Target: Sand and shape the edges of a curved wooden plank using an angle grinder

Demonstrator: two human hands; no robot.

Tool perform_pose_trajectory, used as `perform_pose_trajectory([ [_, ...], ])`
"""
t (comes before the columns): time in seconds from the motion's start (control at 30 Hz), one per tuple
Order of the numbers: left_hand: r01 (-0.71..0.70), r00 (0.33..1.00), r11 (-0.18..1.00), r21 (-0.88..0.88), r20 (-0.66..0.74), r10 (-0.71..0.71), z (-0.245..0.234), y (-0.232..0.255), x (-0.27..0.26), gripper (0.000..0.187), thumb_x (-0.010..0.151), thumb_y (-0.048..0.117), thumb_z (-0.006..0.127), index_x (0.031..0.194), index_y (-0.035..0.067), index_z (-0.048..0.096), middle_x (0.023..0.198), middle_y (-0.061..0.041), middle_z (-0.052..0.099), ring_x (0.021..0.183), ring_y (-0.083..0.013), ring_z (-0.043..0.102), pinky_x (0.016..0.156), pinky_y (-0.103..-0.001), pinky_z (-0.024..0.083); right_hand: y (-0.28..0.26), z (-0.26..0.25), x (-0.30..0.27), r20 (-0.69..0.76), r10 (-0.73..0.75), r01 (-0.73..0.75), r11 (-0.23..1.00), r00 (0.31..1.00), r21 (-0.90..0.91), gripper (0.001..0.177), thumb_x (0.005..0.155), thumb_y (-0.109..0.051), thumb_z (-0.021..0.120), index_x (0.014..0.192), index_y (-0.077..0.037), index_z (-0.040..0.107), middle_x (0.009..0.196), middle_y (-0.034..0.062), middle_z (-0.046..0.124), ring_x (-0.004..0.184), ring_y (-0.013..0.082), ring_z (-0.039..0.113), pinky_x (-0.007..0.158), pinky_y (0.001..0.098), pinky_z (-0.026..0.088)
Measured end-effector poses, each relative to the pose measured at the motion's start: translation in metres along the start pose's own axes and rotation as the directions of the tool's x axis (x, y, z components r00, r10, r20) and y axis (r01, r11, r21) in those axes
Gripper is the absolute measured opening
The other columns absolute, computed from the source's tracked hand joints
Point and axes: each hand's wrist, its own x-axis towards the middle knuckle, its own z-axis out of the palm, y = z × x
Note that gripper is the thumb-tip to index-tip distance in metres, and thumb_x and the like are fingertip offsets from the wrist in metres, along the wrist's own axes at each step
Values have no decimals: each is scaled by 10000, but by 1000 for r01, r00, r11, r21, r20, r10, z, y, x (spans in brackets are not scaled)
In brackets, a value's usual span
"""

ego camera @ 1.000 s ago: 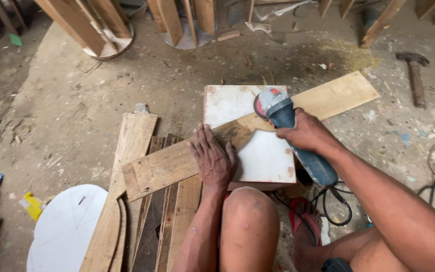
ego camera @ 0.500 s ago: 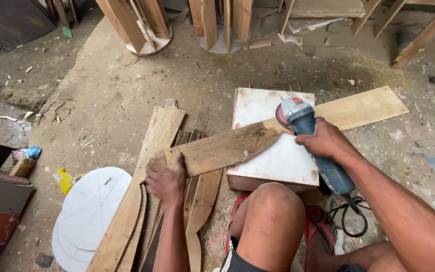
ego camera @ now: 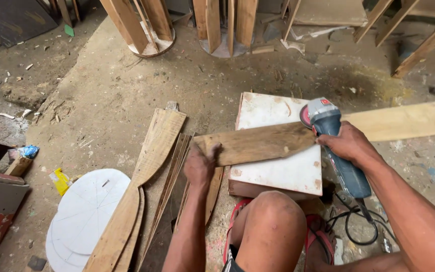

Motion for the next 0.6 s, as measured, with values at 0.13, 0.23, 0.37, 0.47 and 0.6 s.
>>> perform_pose_trajectory([
  [0.13,-83,996,989,-126,32,88,-8,21,-6,737,867,597,710,1240,11,464,833,-145,672,703,-313,646,617,-452,549,11,-10,-3,27,40,-42,997,999,71,280,833,-185,732,796,82,655,697,204,630,539,319,580,522,431,496],
  [0.23,-28,977,967,-255,197,81,-23,21,-14,846,880,522,705,1381,-16,287,1134,-207,501,985,-334,526,810,-458,489,10,-8,-13,18,30,-31,993,999,114,252,843,-163,715,916,71,656,751,206,645,590,327,604,562,432,513],
  [0.37,72,923,870,-487,364,128,-52,20,-21,953,918,291,704,1632,12,139,1513,-357,413,1078,-441,684,776,-473,644,5,12,-7,15,11,-11,1000,1000,21,747,741,-389,791,1286,77,581,1198,371,662,1197,508,620,938,606,516],
  [0.47,170,907,759,-629,402,130,-75,27,-37,927,909,108,663,1641,-1,104,1434,-366,458,1025,-371,667,807,-496,625,-9,24,-15,74,-21,25,998,997,-51,822,731,-458,803,1313,69,557,1265,372,646,1245,494,599,981,605,505],
  [0.6,249,892,608,-754,423,159,-56,-2,-28,915,913,7,636,1658,114,115,1427,-287,481,952,-333,651,818,-536,638,-40,40,-36,156,-51,57,998,986,-34,788,738,-452,772,1296,60,552,1270,362,641,1257,483,593,998,587,498],
])
